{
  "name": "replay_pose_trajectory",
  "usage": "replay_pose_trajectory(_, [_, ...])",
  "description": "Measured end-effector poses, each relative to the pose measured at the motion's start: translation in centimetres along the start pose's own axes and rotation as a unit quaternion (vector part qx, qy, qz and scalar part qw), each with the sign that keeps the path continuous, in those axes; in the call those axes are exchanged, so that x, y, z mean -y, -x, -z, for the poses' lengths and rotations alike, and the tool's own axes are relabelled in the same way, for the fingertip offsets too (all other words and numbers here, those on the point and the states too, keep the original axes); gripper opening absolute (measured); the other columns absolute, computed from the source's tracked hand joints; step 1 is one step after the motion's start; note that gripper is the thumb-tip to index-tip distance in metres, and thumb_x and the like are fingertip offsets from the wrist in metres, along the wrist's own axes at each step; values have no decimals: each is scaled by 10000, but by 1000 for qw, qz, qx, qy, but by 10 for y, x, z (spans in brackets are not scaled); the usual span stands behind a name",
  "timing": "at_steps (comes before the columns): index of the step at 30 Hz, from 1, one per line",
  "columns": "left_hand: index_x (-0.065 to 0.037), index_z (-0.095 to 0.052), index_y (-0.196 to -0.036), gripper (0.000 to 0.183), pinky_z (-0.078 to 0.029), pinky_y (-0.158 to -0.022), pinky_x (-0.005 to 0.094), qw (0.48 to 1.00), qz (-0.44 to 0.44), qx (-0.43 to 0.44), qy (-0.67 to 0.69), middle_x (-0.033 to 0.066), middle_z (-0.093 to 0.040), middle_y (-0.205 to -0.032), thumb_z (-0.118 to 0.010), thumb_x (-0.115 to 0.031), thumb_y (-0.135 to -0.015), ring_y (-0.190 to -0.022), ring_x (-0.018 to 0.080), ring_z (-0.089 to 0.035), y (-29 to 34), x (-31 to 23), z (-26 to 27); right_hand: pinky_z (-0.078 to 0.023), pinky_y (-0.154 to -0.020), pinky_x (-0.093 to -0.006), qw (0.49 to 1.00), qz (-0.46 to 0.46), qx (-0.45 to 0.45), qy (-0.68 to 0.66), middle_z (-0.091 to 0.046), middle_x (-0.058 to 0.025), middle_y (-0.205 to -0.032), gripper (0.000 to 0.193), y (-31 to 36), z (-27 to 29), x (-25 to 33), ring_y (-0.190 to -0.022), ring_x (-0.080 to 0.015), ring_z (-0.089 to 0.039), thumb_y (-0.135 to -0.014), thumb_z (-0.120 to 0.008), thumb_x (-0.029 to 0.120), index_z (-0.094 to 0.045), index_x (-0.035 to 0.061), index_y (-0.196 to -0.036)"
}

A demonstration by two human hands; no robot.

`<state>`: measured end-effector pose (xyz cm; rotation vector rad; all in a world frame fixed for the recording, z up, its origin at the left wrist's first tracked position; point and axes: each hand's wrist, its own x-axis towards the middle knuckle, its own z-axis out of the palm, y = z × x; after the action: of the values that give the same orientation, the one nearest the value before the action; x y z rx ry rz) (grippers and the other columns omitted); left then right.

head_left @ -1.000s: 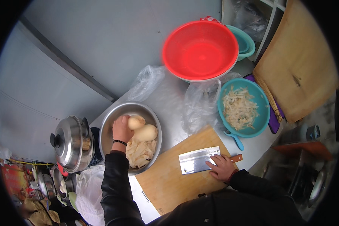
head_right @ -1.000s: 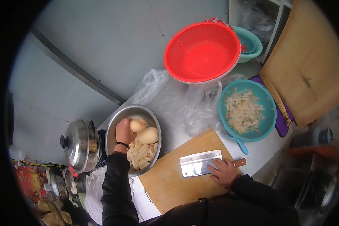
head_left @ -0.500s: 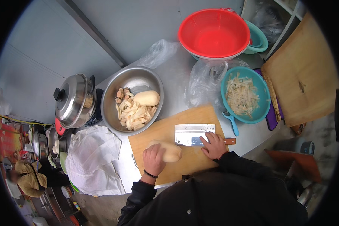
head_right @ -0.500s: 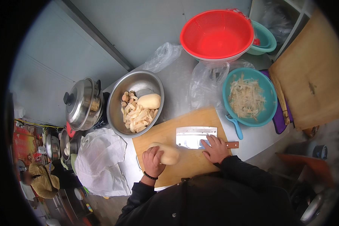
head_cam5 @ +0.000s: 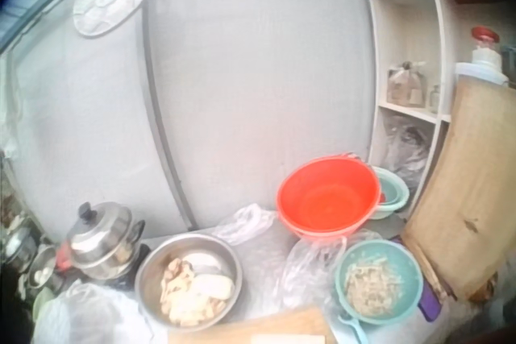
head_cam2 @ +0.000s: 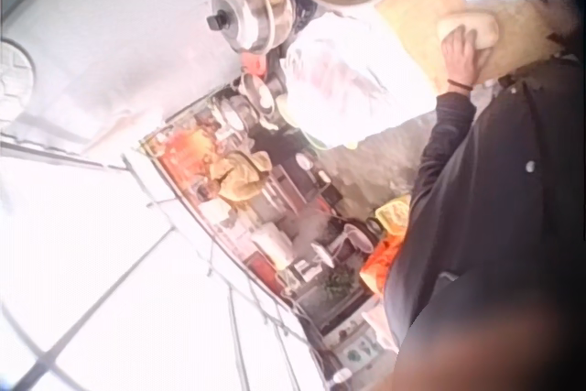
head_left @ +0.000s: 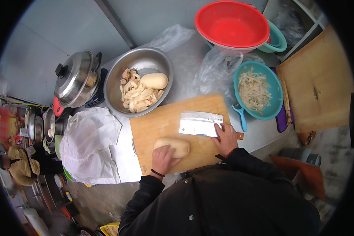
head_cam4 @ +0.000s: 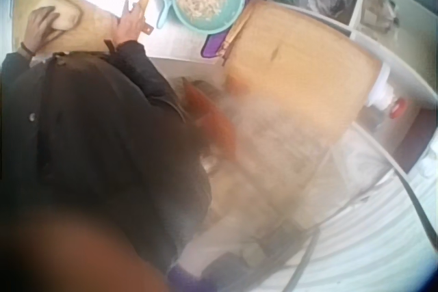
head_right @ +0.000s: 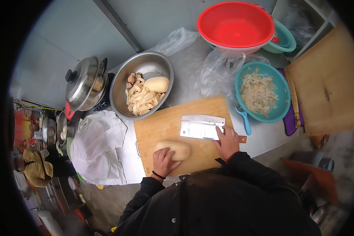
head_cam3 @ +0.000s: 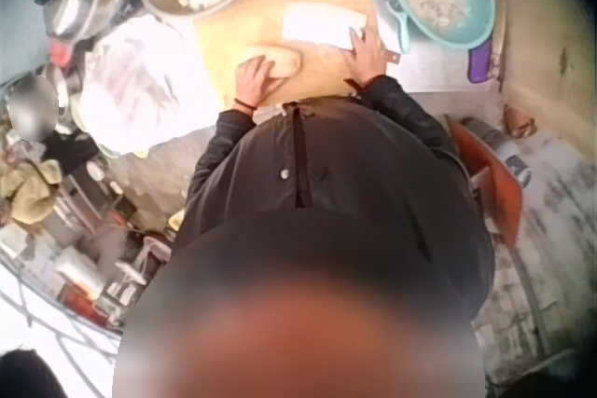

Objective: The person slices peeled white root vegetables on a wooden cutting board using a cleaver. They cut the vegetables into uniform sticks and place them into a metal bowl. The person repeats this process with multiple vegetables throughout the clip.

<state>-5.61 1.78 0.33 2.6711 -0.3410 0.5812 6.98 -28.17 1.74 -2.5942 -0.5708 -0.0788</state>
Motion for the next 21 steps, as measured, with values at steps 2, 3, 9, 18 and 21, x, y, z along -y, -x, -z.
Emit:
replay_pose_trajectory(2, [-126, -633, -1146, 557, -432, -903, 458, 1000, 11, -19, 3, 111, -601, -1159, -858, -367, -697, -1047, 322, -563, 4, -3, -3, -453, -869, -445, 999, -24, 37, -2, -558, -165, -1115, 622, -2, 5, -5, -1031, -356, -537, -767, -818, 231, -606, 56, -1326])
replay_pose_trajectory(3, [-127, -642, -1139, 552, -436, -886, 457, 999, 15, -31, 0, 112, -606, -1151, -860, -368, -693, -1027, 319, -571, 5, -5, -6, -454, -847, -443, 998, -21, 59, -3, -558, -160, -1080, 636, -5, 6, -9, -1006, -352, -539, -764, -824, 242, -604, 57, -1331])
replay_pose_trajectory(9, [-129, -653, -1135, 543, -438, -868, 454, 998, 18, -58, -10, 116, -610, -1107, -855, -381, -698, -975, 319, -578, 8, -7, -12, -475, -724, -419, 993, 41, 112, -2, -565, -144, -934, 651, -19, 12, -23, -851, -339, -578, -750, -836, 261, -615, 93, -1339])
replay_pose_trajectory(18, [-138, -652, -1143, 545, -434, -897, 464, 997, 37, -66, -14, 103, -609, -1132, -847, -409, -713, -1022, 309, -574, 15, -7, -19, -515, -680, -411, 975, -96, 138, -146, -593, -124, -801, 458, -13, 44, 27, -750, -309, -642, -785, -772, 234, -695, 124, -1223])
replay_pose_trajectory(21, [-136, -645, -1154, 558, -433, -894, 465, 996, 44, -74, -10, 104, -604, -1139, -847, -412, -713, -1027, 311, -571, 17, -7, -21, -508, -670, -409, 965, -66, 194, -166, -591, -123, -784, 425, -19, 61, 41, -742, -305, -637, -818, -750, 226, -696, 106, -1222])
